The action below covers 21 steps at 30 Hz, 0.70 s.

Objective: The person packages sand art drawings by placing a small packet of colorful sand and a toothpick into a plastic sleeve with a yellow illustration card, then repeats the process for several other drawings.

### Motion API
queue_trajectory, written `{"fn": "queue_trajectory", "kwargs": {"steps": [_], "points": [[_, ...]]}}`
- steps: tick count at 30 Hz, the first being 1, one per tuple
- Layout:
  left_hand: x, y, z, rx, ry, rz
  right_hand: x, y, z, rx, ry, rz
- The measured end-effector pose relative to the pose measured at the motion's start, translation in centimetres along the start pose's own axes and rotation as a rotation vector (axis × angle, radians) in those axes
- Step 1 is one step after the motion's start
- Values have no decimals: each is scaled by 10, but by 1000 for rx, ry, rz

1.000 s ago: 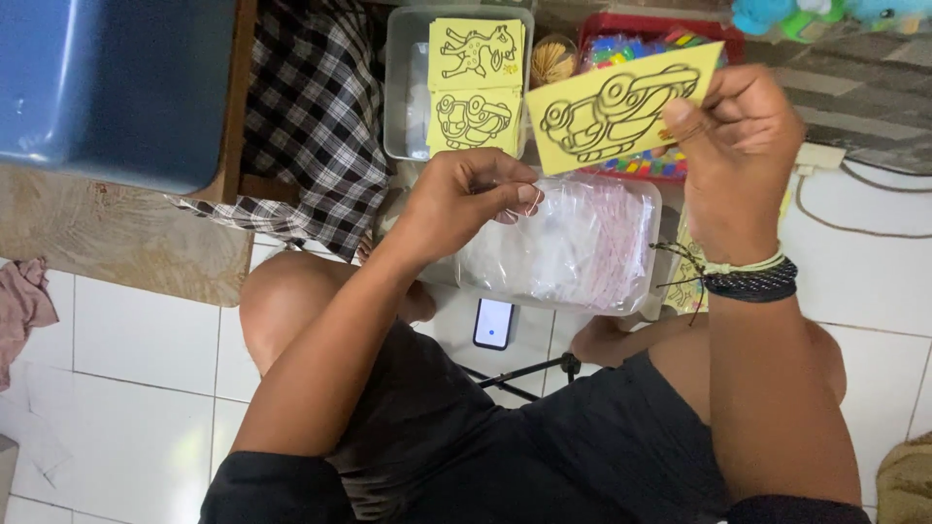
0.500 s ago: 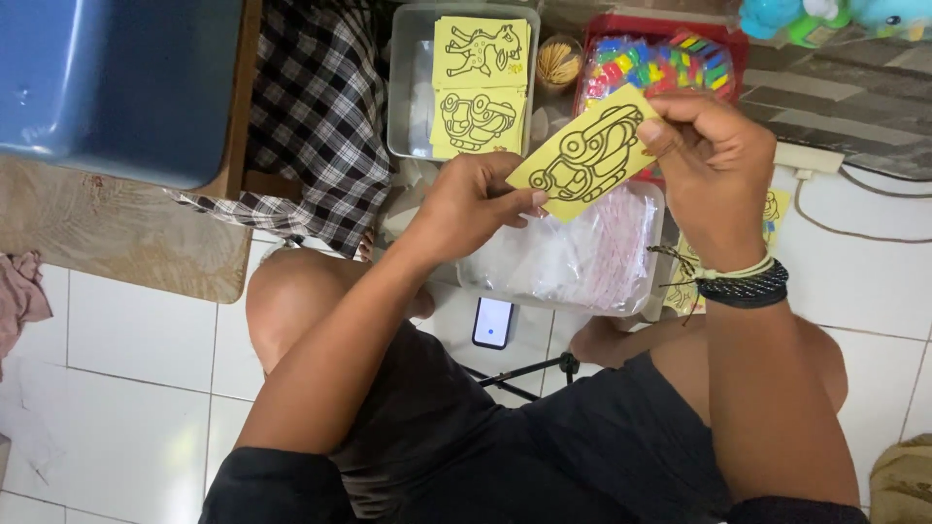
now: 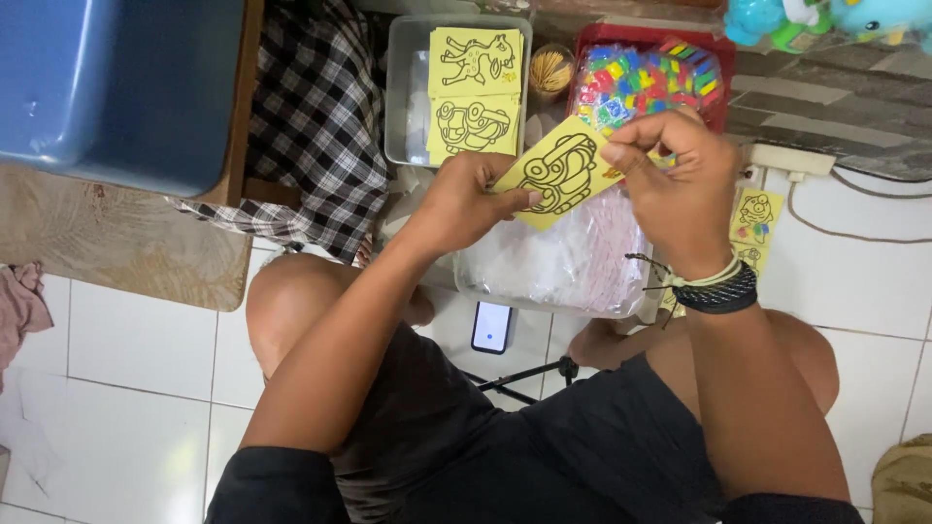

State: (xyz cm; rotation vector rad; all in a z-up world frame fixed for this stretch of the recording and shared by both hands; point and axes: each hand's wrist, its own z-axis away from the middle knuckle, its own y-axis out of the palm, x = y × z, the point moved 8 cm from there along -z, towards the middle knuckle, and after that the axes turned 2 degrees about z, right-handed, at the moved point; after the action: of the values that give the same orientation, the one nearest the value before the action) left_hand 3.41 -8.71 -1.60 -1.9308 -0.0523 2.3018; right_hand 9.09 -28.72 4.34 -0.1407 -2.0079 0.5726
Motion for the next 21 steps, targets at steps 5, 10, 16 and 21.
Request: {"fn": "queue_trajectory", "kwargs": {"steps": [5, 10, 16, 21], "points": [[-1, 4, -4, -2, 17, 11, 9, 3, 0, 1, -72, 65], [-11, 9, -2, 24, 5, 46, 27, 1, -5, -3, -144, 69], [-10, 13, -17, 61, -16, 54, 20, 1, -7, -16, -77, 15], [-29, 9, -33, 93, 52, -5, 24, -3, -10, -15, -7, -39]]}}
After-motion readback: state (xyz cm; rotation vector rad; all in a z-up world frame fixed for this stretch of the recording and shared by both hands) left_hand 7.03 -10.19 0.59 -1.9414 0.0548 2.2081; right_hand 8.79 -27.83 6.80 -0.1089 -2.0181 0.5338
